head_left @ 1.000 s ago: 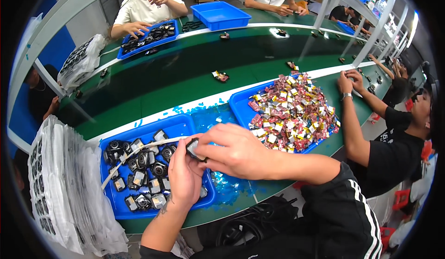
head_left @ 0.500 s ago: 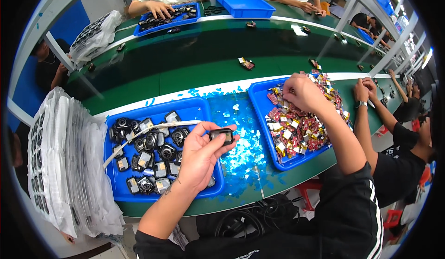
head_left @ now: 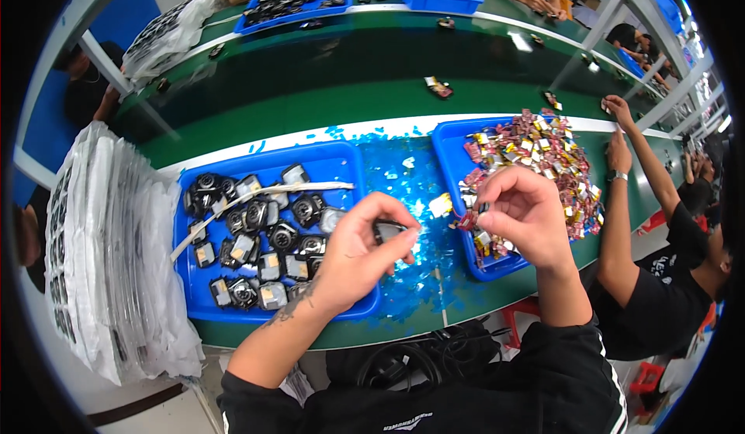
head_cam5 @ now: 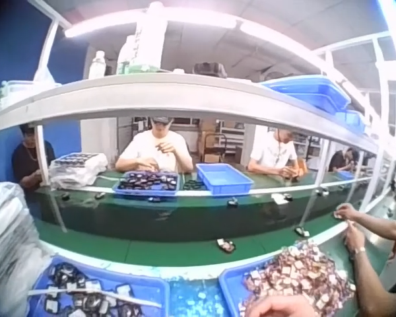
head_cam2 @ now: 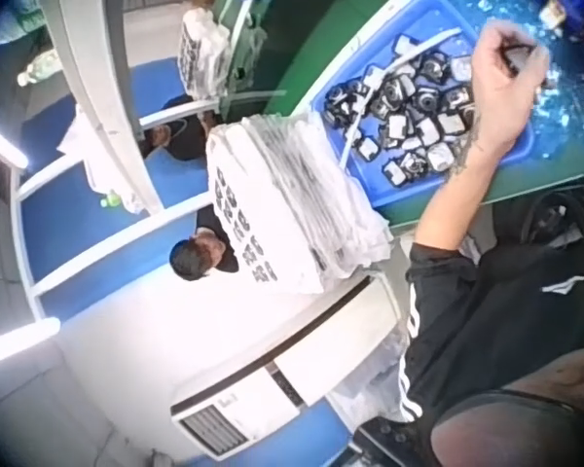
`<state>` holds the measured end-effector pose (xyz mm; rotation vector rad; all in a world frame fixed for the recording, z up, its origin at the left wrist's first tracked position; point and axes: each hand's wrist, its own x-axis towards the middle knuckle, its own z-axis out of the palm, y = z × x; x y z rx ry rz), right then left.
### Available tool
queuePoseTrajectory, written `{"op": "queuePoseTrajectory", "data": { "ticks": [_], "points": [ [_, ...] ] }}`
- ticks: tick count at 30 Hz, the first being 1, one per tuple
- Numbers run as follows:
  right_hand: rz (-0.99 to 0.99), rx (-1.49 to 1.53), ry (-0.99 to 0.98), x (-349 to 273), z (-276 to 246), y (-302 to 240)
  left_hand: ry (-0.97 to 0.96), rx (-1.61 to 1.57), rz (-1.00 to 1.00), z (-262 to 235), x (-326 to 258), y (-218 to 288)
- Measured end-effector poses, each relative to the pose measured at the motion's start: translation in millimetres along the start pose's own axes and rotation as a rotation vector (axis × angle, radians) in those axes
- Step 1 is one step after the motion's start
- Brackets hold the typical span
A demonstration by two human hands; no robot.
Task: Assembling small electronic components (likely cameras or watch modules) on a factory conveyor line.
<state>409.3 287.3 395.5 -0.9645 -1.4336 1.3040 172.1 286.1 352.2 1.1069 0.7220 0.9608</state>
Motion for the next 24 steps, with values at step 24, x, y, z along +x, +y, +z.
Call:
{"op": "queuePoseTrajectory", "data": {
  "ticks": [24],
  "points": [
    [0.145, 0.144, -0.193, -2.5, 34.1, 12.8, -0.106, 0.143, 0.077, 10.5, -9.1, -10.7]
  ]
}}
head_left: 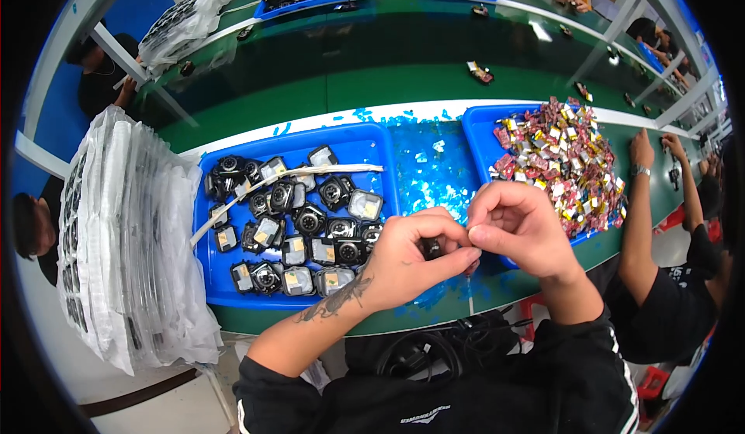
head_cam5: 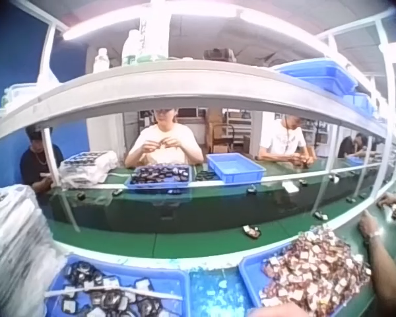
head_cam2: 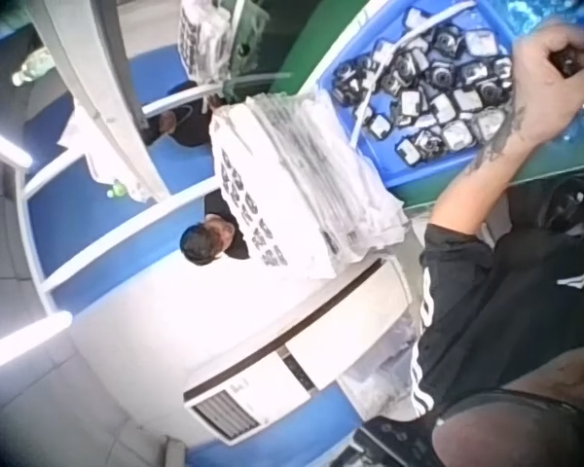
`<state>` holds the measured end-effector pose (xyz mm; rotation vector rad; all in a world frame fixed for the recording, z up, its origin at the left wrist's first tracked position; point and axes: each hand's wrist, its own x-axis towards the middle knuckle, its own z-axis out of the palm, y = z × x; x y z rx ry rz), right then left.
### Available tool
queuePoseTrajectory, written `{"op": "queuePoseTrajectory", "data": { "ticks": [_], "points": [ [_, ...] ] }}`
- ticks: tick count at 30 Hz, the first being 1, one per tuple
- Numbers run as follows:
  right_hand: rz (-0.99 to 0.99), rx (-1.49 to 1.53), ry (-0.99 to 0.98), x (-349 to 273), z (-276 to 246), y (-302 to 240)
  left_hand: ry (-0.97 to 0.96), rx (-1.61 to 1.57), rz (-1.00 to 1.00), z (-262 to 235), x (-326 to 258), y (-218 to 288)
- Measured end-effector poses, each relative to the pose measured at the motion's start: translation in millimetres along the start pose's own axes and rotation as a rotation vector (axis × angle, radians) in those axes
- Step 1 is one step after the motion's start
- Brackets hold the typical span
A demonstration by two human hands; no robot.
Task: Assembling small electronic components (likely cameras or watch modules) on a factory conveyor line.
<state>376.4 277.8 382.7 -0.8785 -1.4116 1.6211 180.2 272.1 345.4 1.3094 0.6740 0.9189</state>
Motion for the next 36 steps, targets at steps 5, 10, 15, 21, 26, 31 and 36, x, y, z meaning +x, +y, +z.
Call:
{"op": "queuePoseTrajectory", "data": {
  "ticks": [5, 10, 15, 21, 26, 31, 36],
  "points": [
    [-0.066, -0.188, 0.061, -1.9, 0.5, -3.4, 0.014, 0.077, 0.059, -0.7, 1.5, 2.5],
    [-0.440, -0.770, 0.259, -2.1, 13.9, -1.2, 0.117, 0.092, 0.090, 1.2, 2.4, -3.8],
    [-0.584, -0.840, 0.298, -0.3, 20.0, 8.4, 0.132, 0.076, 0.091, -1.9, 1.5, -6.4],
    [-0.582, -0.812, 0.314, -1.7, 19.0, 12.2, 0.136, 0.047, 0.035, -2.4, 1.1, -3.7],
    [-0.530, -0.842, 0.246, -5.5, 20.5, 5.0, 0.138, -0.028, -0.020, -4.4, 2.6, -3.4],
    [-0.363, -0.966, 0.375, 3.6, 2.6, 6.9, 0.146, -0.213, -0.193, -4.9, 2.8, 5.2],
    [-0.372, -0.779, 0.173, 4.3, -1.0, 5.7, 0.103, -0.356, -0.227, -5.5, 3.1, 4.9]
  ]
}}
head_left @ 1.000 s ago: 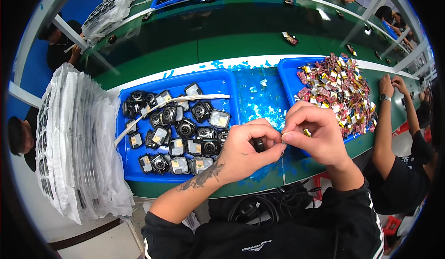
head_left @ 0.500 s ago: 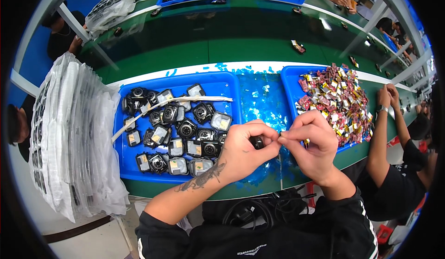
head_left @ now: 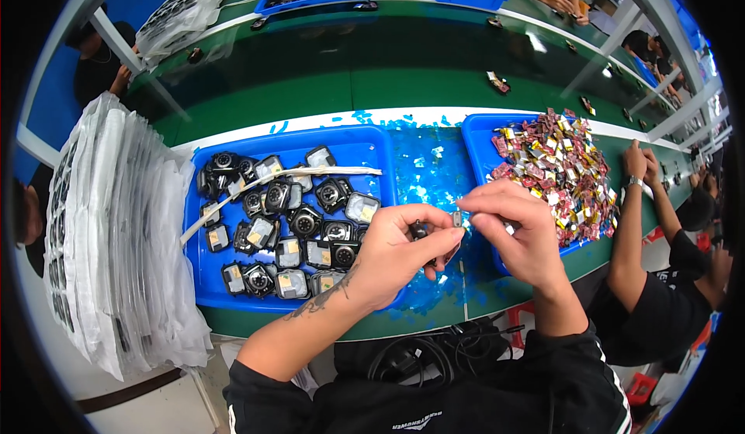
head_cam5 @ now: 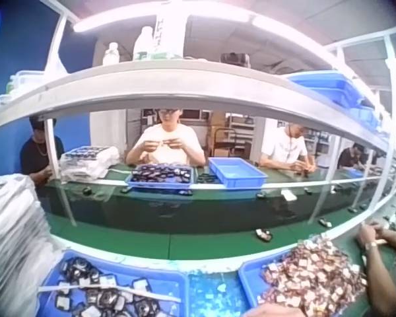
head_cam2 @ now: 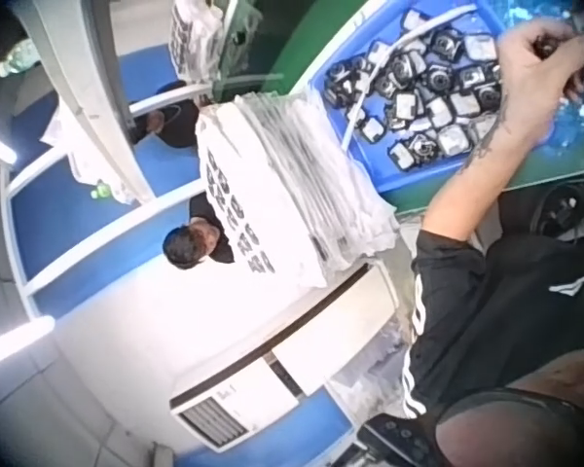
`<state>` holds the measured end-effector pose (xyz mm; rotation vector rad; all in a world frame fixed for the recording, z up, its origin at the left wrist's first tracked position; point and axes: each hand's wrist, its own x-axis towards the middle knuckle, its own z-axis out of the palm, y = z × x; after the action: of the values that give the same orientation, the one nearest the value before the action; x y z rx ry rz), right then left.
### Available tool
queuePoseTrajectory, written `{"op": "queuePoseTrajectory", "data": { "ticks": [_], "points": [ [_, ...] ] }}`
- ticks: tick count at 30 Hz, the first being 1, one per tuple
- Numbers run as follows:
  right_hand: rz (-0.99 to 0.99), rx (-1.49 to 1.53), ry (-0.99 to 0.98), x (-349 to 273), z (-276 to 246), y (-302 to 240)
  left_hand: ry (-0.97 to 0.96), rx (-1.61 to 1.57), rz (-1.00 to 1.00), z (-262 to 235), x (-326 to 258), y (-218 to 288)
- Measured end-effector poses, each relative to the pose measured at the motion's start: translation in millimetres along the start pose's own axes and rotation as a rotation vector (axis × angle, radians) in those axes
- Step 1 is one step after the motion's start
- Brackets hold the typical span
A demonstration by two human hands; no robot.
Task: Assembling small electronic components (likely cameras or watch modules) on a factory conveyor line.
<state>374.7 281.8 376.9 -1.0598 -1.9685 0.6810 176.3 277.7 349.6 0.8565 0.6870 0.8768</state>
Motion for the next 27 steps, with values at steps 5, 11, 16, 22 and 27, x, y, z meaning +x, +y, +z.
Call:
{"op": "queuePoseTrajectory", "data": {
  "ticks": [5, 11, 16, 22, 27],
  "points": [
    [0.176, 0.372, 0.043, -1.7, 11.5, 7.2, -0.082, -0.065, -0.052, -1.7, -0.8, -0.2],
    [0.204, 0.448, 0.066, 2.6, 9.6, 8.2, -0.011, -0.078, -0.038, -2.9, -0.1, -1.4],
    [0.118, 0.578, -0.118, -0.6, 8.5, 13.8, -0.090, -0.084, -0.072, -3.8, -0.4, 0.1],
    [0.298, 0.747, 0.075, -13.7, 0.9, 11.6, 0.126, -0.337, 0.064, -6.9, 2.0, 4.6],
    [0.287, 0.455, -0.044, -25.4, -4.7, -8.9, 0.211, -0.276, 0.127, -7.3, 9.8, 6.9]
  ]
}}
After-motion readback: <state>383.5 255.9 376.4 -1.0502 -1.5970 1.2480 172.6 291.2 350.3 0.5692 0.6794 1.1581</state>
